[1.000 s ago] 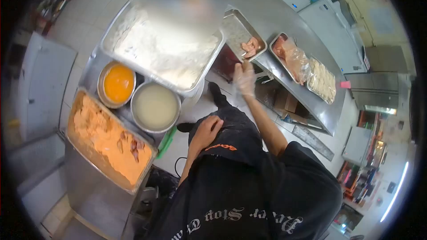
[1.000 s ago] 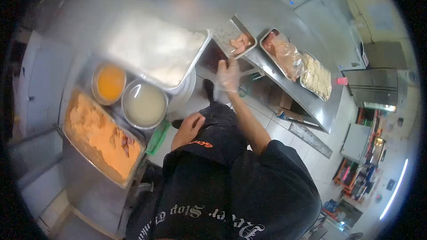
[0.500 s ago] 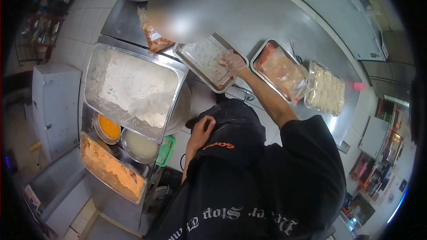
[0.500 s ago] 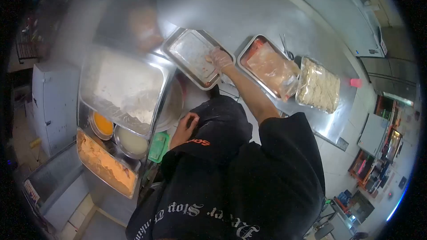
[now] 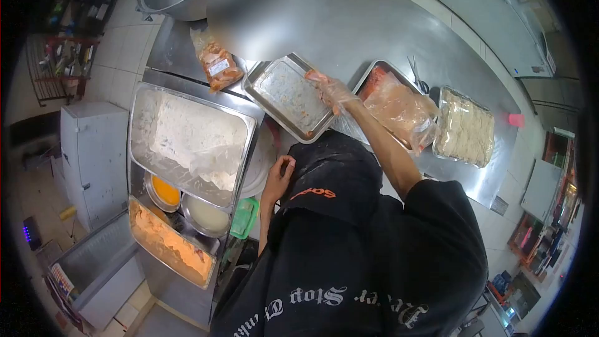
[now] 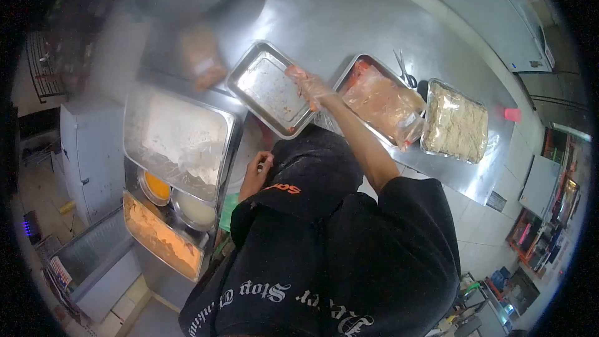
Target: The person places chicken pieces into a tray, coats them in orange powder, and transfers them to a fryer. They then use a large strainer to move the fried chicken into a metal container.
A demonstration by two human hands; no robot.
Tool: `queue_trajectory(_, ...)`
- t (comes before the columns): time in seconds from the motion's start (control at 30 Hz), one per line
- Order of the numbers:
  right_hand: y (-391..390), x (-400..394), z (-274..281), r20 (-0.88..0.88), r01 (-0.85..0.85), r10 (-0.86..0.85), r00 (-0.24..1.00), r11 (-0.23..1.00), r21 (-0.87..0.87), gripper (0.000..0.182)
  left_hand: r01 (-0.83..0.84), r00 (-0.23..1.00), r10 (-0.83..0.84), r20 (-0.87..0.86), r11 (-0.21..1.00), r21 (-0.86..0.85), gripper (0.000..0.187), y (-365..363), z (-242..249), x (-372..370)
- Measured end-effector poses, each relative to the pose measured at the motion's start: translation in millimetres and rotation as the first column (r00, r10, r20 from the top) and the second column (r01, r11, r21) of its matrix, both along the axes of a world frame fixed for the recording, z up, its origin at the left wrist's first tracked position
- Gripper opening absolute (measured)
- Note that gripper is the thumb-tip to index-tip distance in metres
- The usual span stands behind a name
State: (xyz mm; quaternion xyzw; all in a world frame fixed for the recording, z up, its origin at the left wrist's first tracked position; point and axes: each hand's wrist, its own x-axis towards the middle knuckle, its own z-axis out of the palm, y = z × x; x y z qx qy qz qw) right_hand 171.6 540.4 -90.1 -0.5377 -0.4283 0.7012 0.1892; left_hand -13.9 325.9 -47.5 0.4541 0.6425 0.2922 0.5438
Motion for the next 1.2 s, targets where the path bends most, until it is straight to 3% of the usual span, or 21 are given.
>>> queue_trajectory(0.07, 1, -4, -8, 0.057, -0.053, 0.050, 0.997, 0.998, 0.045, 0.034, 0.012, 1.000, -0.012, -0.012, 0.999, 0.049, 0.017, 6, -9, -2)
queue_trajectory(0.13, 1, -7, -7, 0.082, -0.271, 0.260, 0.962, 0.942, 0.199, 0.034, 0.021, 1.000, -0.019, -0.023, 0.996, 0.092, 0.017, 13, -9, -3)
queue_trajectory(0.27, 11, -14, -12, 0.237, -0.441, 0.392, 0.889, 0.874, 0.207, 0.038, 0.004, 1.000, -0.003, -0.027, 0.998, 0.065, 0.017, 15, -12, -7)
queue_trajectory(0.33, 26, -18, -30, 0.616, -0.782, 0.544, 0.570, 0.590, 0.202, 0.058, -0.018, 0.999, 0.023, -0.035, 0.993, 0.121, 0.018, 8, -16, -10)
queue_trajectory(0.37, 28, -23, -31, 0.618, -0.792, 0.544, 0.567, 0.567, 0.227, 0.058, -0.030, 0.999, 0.032, -0.015, 0.994, 0.105, 0.017, 3, -15, -13)
queue_trajectory(0.43, 29, -37, -8, 0.738, -0.652, 0.175, 0.651, 0.628, 0.425, 0.083, -0.092, 0.989, 0.075, 0.131, 0.988, 0.128, 0.018, 1, -12, -20)
queue_trajectory(0.53, 37, -72, 29, 0.690, -0.677, 0.295, 0.661, 0.631, 0.379, 0.092, -0.245, 0.937, 0.234, 0.260, 0.970, 0.010, 0.022, 2, -2, -13)
queue_trajectory(0.57, 27, -85, 21, 0.684, -0.691, 0.320, 0.656, 0.620, 0.372, 0.092, -0.301, 0.938, 0.271, 0.216, 0.946, 0.120, 0.025, 10, 2, -8)
queue_trajectory(0.63, 15, -111, 25, 0.416, -0.473, 0.236, 0.878, 0.557, 0.682, 0.092, -0.341, 0.937, 0.305, 0.170, 0.906, 0.251, 0.029, 42, 4, 1)
queue_trajectory(0.67, 12, -119, 38, 0.524, -0.675, 0.442, 0.728, 0.595, 0.436, 0.091, -0.384, 0.923, 0.374, 0.087, 0.884, 0.267, 0.028, 57, 4, 6)
queue_trajectory(0.7, 9, -119, 34, 0.516, -0.675, 0.448, 0.730, 0.593, 0.439, 0.091, -0.422, 0.898, 0.440, 0.002, 0.862, 0.281, 0.028, 65, 4, 10)
queue_trajectory(0.73, 7, -118, 28, 0.433, -0.601, 0.426, 0.795, 0.652, 0.463, 0.089, -0.423, 0.896, 0.444, -0.012, 0.861, 0.282, 0.028, 69, -4, 12)
queue_trajectory(0.77, 7, -121, 23, 0.344, -0.521, 0.394, 0.852, 0.705, 0.482, 0.088, -0.256, 0.956, 0.289, -0.042, 0.900, 0.353, 0.025, 74, -18, 10)
queue_trajectory(0.8, 5, -122, 42, 0.315, -0.360, 0.211, 0.925, 0.752, 0.553, 0.064, -0.080, 0.988, 0.127, -0.087, 0.905, 0.417, 0.022, 82, -24, 3)
queue_trajectory(0.83, 12, -124, 34, 0.298, -0.350, 0.211, 0.931, 0.750, 0.562, 0.064, -0.073, 0.986, 0.128, -0.105, 0.904, 0.421, 0.022, 93, 0, -2)
queue_trajectory(0.9, 24, -109, 5, 0.255, -0.178, -0.024, 0.967, 0.654, 0.736, 0.050, -0.002, 1.000, 0.006, -0.013, 0.966, 0.258, 0.018, 110, 47, -2)
queue_trajectory(1.0, 50, -78, 3, 0.264, -0.108, -0.066, 0.962, 0.797, 0.594, 0.036, -0.216, 0.960, 0.270, -0.072, 0.883, 0.417, 0.015, 164, 47, -43)
queue_trajectory(1.03, 54, -66, 12, 0.261, -0.093, -0.079, 0.962, 0.804, 0.587, 0.036, -0.195, 0.937, 0.327, -0.126, 0.786, 0.587, 0.018, 192, 30, -72)
queue_trajectory(1.07, 55, -53, 26, 0.205, -0.004, -0.120, 0.971, 0.855, 0.519, 0.028, -0.358, 0.911, 0.411, -0.033, 0.829, 0.430, 0.021, 218, 30, -94)
queue_trajectory(1.13, 53, -28, 47, 0.149, 0.112, -0.191, 0.970, 0.899, 0.423, 0.021, -0.462, 0.859, 0.509, -0.060, 0.820, 0.338, 0.037, 274, -6, -150)
queue_trajectory(1.2, 47, -4, 56, 0.241, 0.096, -0.211, 0.947, 0.905, 0.414, 0.021, -0.486, 0.855, 0.515, -0.061, 0.837, 0.253, 0.045, 316, -45, -200)
